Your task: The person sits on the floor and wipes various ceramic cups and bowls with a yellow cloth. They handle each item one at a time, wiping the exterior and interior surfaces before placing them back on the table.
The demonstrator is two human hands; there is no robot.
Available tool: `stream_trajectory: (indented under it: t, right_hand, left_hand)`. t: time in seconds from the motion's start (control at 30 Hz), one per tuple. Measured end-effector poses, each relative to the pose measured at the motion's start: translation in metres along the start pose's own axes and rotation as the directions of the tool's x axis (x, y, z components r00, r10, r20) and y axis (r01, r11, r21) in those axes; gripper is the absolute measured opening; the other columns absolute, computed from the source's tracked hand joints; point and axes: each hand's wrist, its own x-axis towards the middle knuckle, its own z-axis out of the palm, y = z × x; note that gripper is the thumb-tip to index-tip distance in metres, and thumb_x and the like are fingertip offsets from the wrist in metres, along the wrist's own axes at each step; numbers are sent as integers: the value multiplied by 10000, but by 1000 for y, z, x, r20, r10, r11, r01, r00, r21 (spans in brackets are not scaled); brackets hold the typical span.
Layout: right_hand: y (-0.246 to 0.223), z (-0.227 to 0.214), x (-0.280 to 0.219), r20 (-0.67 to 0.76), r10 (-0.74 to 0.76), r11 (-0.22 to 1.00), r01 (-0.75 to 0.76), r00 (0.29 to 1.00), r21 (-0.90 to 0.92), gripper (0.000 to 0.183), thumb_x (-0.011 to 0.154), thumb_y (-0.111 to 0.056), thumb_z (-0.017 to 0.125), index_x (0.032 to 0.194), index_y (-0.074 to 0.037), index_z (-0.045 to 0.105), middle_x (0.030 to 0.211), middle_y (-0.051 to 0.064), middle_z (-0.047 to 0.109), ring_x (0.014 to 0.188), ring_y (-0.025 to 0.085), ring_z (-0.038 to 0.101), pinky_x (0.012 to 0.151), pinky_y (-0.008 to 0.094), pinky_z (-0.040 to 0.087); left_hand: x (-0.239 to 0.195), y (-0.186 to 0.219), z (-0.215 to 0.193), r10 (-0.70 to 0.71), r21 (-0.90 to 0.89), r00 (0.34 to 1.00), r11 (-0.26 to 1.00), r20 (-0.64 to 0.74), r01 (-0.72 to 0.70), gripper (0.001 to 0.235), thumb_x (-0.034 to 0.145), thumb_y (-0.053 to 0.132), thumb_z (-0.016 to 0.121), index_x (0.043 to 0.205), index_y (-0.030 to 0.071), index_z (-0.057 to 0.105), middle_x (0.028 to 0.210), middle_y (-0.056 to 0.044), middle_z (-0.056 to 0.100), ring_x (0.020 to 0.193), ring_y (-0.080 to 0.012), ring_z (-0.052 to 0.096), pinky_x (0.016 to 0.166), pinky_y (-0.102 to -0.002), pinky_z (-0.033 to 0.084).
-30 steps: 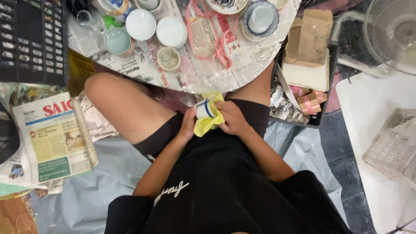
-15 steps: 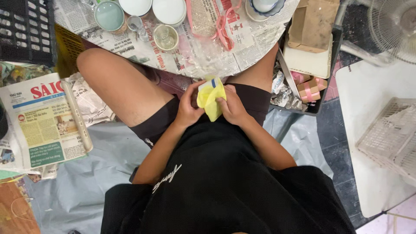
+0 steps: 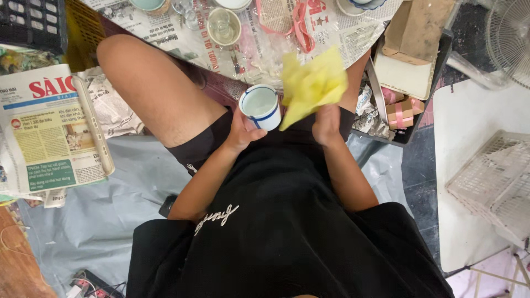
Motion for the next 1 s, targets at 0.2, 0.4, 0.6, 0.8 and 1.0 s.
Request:
stream_trajectory:
  t: [0.2,0.4,0.6,0.8,1.0]
  right_hand:
    - [-64,47,15,449,-160,867,343,879,-362,822,1066,-532,481,1600,49,250,1642,273,306,1567,419,282,1311,492,202]
    - [-72,47,20,443,-21,905,205,896,-372,754,1068,-470,450,1602,39,296,1673,237,339,1590,394,313,1322,479,224]
    - [-49,35,21,388,106,941,34,915,-337,667,1126,-442,393,1599,21,317,1693,235,328,1610,399,302,1329,473,231]
    - [-86,53,30,478,-16,831,277,878,-482,877,1018,-580,515,1630,-21,227,1675,241,276,1578,409,278,1306,485,226]
    - [-102,72,23,565,34,602,434,825,-670,933,951,-650,504,1630,-57,264,1690,208,238,1573,426,224,1250,614,152]
  left_hand:
    - [5,-13,-3,-38,142,998,989,49,31,955,882,256,865,1622,70,290,1565,-80,496,1414,-171,518,1231,-352,414]
    - [1,7,5,-19,444,982,893,190,-69,1131,715,244,1000,1570,51,287,1469,-81,538,1332,-202,570,1156,-384,475]
    - [13,28,27,13,735,986,665,168,-134,1001,624,264,1036,1437,39,497,1335,-96,656,1267,-214,661,1096,-379,516]
    - [0,-11,-4,-32,760,988,643,154,-98,823,767,272,943,1448,84,521,1384,-89,637,1291,-245,644,1117,-404,516]
    - [-5,-77,-63,-17,868,951,413,310,-276,732,1096,431,513,1671,110,193,1740,-149,207,1614,-323,247,1329,-489,213]
